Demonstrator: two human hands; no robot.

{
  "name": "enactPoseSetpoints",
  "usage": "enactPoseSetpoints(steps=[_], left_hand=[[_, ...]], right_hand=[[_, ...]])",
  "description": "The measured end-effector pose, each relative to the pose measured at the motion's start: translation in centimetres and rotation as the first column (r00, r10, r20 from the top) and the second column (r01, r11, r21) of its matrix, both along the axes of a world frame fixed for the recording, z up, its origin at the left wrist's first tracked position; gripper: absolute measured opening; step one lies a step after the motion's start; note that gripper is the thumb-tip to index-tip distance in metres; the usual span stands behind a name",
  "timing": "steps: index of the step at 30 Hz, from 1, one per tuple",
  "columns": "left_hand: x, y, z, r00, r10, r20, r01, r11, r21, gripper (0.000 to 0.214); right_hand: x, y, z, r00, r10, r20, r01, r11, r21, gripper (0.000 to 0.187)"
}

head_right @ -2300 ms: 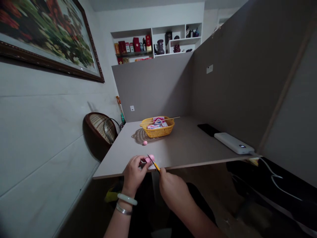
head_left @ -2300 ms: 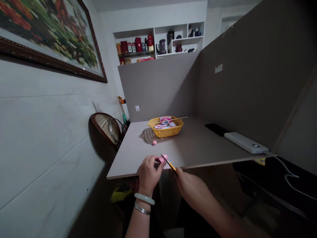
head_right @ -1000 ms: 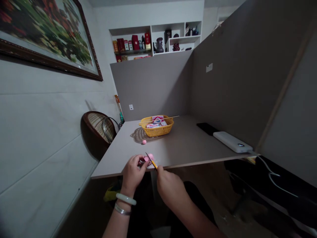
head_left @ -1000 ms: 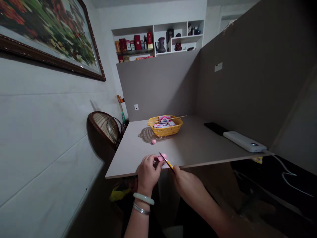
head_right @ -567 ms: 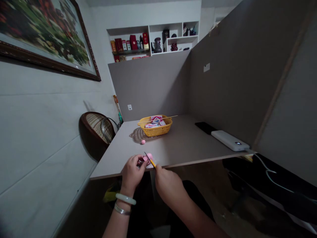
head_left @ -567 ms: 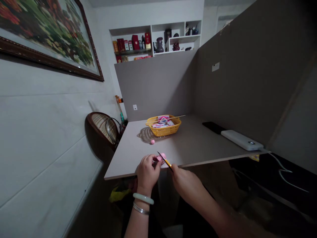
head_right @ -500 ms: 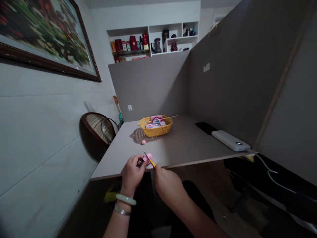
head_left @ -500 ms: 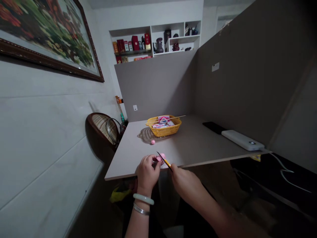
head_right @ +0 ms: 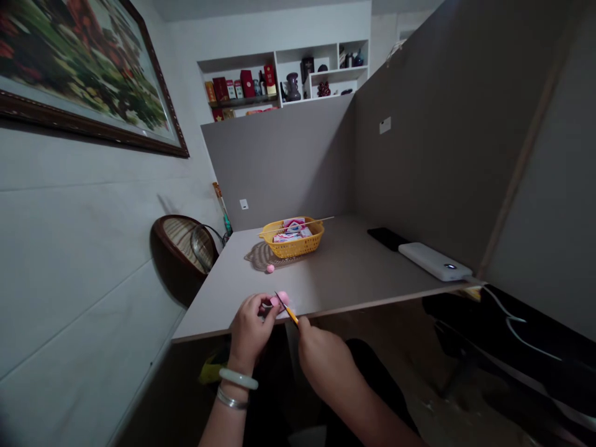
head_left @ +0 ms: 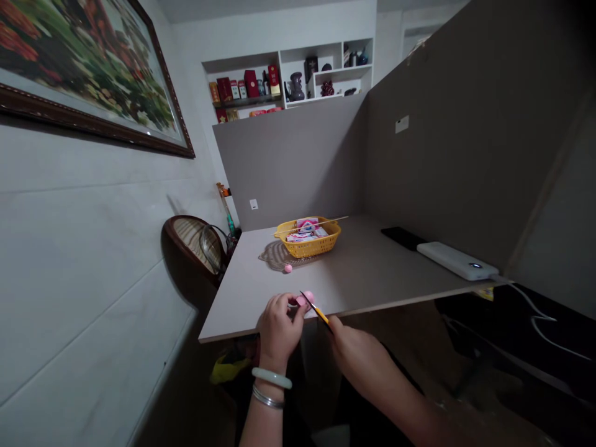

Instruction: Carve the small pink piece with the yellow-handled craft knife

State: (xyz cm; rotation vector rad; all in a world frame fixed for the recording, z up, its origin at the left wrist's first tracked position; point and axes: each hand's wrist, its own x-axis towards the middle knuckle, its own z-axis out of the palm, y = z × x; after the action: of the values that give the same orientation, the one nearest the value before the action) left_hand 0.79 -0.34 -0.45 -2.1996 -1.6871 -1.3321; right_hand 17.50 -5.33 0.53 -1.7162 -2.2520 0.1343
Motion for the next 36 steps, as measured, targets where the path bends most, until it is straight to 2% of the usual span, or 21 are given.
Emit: enactPoseSetpoints(steps=[4, 10, 16, 23, 28, 36], left_hand=[[0.1, -0.2, 0.2, 1.0, 0.009, -0.01, -0.009, 1.0, 0.012, 0.017], [0.1, 0.0, 0.0, 0.999, 0.023, -0.028, -0.021, 0.999, 0.05, 0.015], [0.3, -0.2, 0.3, 1.0, 0.023, -0.01, -0.022, 1.0, 0.012, 0.017], [0.2, 0.0, 0.0, 0.999, 0.033, -0.003, -0.033, 0.999, 0.037, 0.016], [0.3, -0.2, 0.1, 1.0, 0.03, 0.003, -0.03, 0.999, 0.032, 0.015], [0.3, 0.0, 0.0, 0.999, 0.052, -0.002, -0.052, 0.998, 0.035, 0.015]], right_hand=[[0.4, -0.7, -0.5, 1.0, -0.009, -0.03, 0.009, 1.0, -0.013, 0.022], [-0.1, 0.4, 0.1, 1.0, -0.013, 0.019, 0.012, 1.0, 0.013, 0.02], [0.9, -0.9, -1.2, 0.999, -0.015, -0.034, 0.014, 1.0, -0.026, 0.021], [-0.5, 1.0, 0.0, 1.0, -0.001, 0.014, 0.001, 1.0, 0.026, 0.02], [0.4, -0.5, -1.1, 0.999, -0.006, -0.04, 0.005, 0.999, -0.04, 0.021], [-0.5, 0.9, 0.6, 1.0, -0.003, 0.007, 0.003, 1.0, -0.029, 0.02]])
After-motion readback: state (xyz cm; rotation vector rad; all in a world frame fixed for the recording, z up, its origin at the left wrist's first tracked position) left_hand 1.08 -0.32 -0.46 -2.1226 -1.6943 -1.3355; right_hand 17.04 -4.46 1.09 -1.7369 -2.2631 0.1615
